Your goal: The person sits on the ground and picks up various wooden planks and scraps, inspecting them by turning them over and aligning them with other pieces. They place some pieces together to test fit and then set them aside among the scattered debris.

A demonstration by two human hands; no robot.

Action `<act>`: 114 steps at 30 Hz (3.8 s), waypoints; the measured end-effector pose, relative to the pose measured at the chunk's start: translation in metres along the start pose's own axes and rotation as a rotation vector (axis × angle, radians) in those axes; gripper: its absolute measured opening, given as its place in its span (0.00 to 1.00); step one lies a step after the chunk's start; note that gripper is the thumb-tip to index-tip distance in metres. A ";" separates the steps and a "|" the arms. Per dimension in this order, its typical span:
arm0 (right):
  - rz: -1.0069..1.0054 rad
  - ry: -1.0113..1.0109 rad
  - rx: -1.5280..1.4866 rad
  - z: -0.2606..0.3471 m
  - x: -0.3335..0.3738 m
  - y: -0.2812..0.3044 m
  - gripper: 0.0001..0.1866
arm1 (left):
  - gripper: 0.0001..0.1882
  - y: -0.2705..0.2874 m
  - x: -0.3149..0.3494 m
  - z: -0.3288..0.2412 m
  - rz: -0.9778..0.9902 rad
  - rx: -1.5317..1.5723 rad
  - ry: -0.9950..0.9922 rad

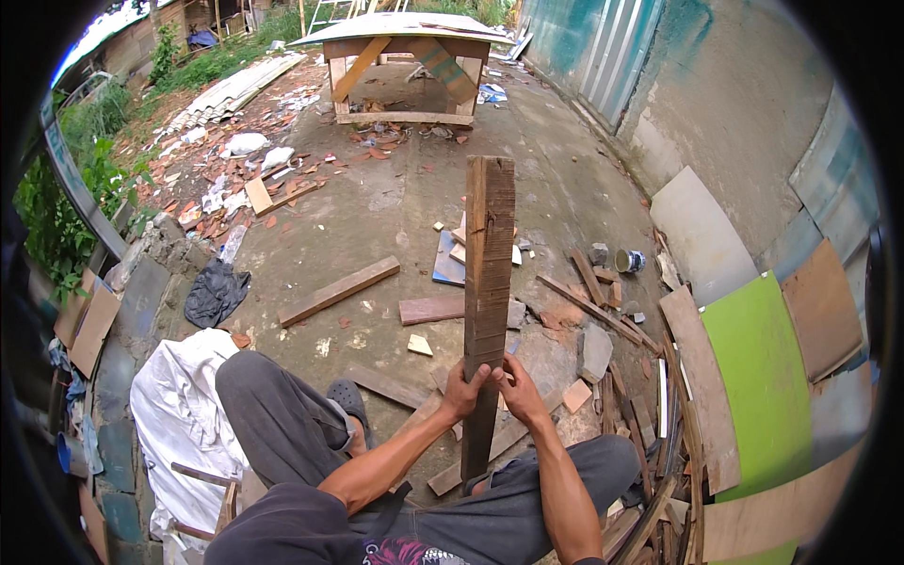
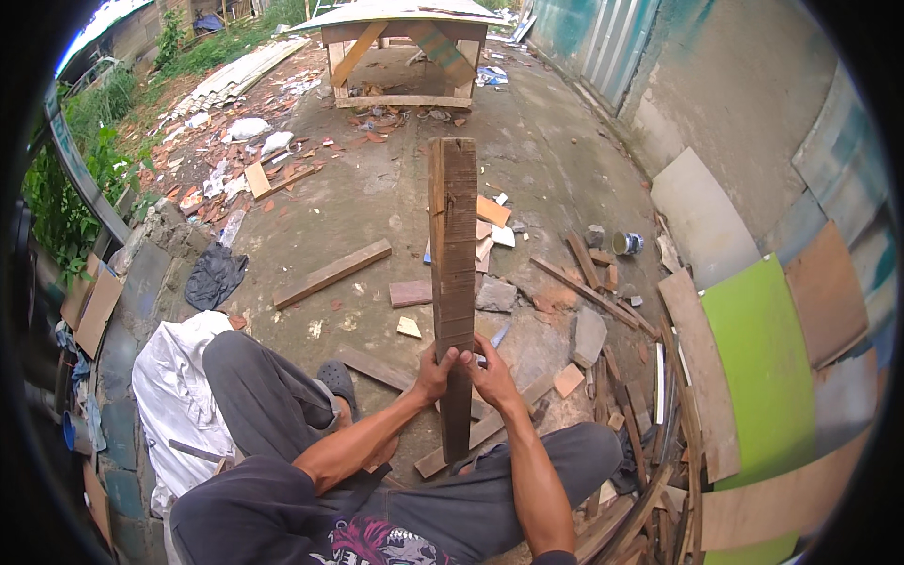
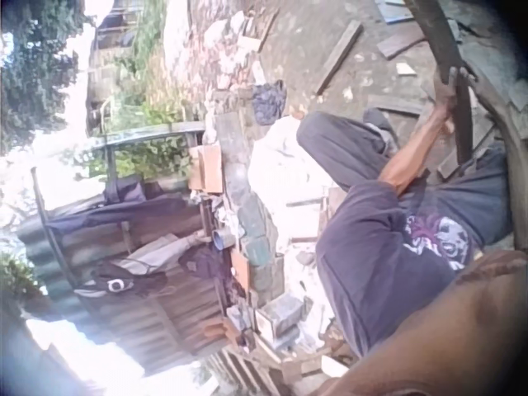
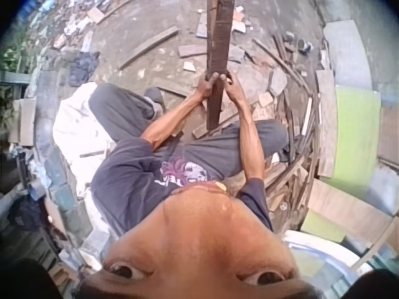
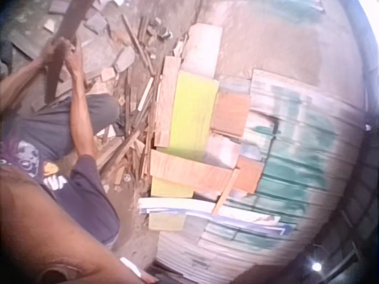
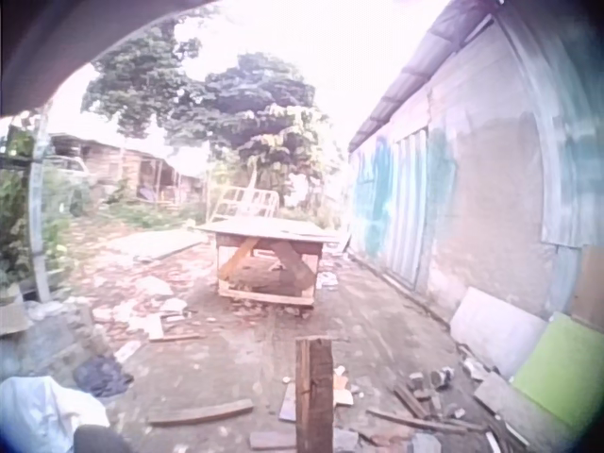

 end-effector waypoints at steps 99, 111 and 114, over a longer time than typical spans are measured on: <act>-0.522 -0.089 0.252 0.068 0.059 0.002 0.21 | 0.06 -0.069 0.002 -0.191 -0.158 -0.451 -0.592; -0.476 0.089 0.469 0.072 0.055 -0.014 0.29 | 0.04 -0.042 -0.014 -0.191 -0.200 -0.508 -0.623; -0.446 0.141 0.523 0.069 0.054 -0.019 0.31 | 0.03 -0.031 -0.023 -0.186 -0.161 -0.412 -0.467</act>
Point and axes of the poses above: each hand's wrist, its own x-axis away from the middle knuckle, its own y-axis out of the back of the hand, z = x × y, the point moved 6 cm from there along -x, towards the middle knuckle, and after that the axes turned 10 degrees about y, right-handed, at the moved point
